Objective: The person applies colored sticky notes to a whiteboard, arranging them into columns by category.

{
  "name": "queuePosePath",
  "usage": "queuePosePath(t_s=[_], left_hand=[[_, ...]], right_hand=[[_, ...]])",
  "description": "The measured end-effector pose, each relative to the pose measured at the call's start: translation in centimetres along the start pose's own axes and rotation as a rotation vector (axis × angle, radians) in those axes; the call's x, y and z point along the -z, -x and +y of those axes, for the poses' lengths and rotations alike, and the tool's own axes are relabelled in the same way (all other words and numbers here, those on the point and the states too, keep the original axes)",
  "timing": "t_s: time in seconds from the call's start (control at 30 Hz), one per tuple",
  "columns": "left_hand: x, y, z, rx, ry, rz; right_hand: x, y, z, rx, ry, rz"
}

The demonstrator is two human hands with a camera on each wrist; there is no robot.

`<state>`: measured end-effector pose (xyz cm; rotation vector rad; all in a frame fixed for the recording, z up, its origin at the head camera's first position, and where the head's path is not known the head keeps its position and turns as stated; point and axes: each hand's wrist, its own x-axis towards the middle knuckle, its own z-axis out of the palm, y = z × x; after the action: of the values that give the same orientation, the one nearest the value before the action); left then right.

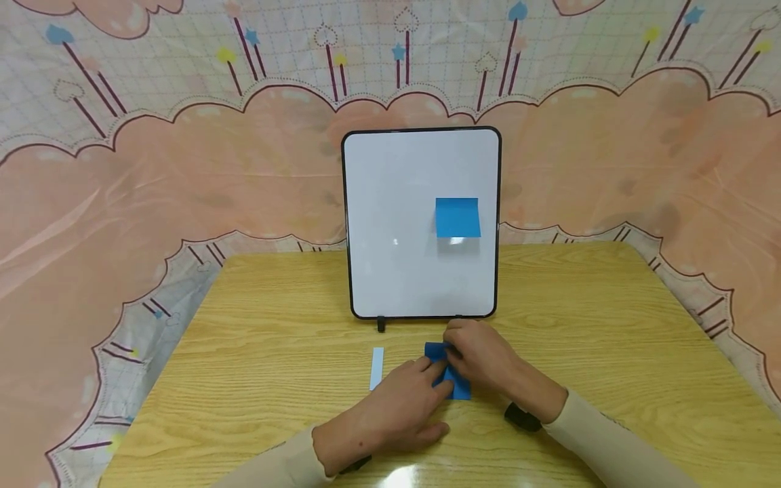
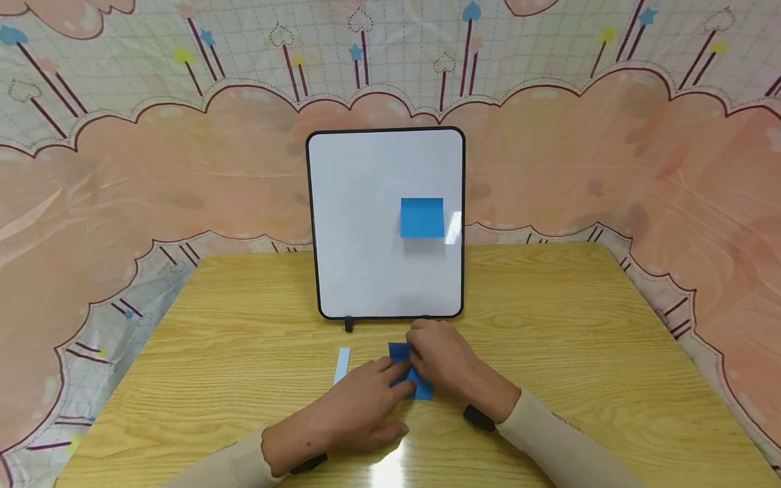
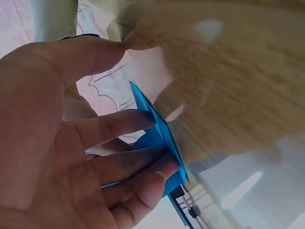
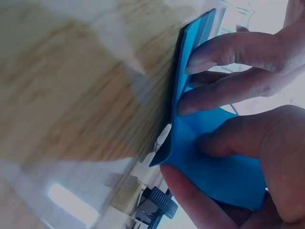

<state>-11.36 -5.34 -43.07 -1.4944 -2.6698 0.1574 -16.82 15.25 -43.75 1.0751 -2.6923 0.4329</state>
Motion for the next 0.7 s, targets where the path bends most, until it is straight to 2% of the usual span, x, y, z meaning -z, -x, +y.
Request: queuePosePath(t_s=[0.43,0.7], left_hand=[[-0.18,-0.03,-0.04,-0.001,-0.053,0.023],[-0.07,0.01,-0.21,-0.004,-0.045,0.023]], right_hand=[[0.13,-0.16,0.01,-0.024,-0.018,0.033],[-0.07,-0.24,0.05,-0.066,-0.039,0.063]])
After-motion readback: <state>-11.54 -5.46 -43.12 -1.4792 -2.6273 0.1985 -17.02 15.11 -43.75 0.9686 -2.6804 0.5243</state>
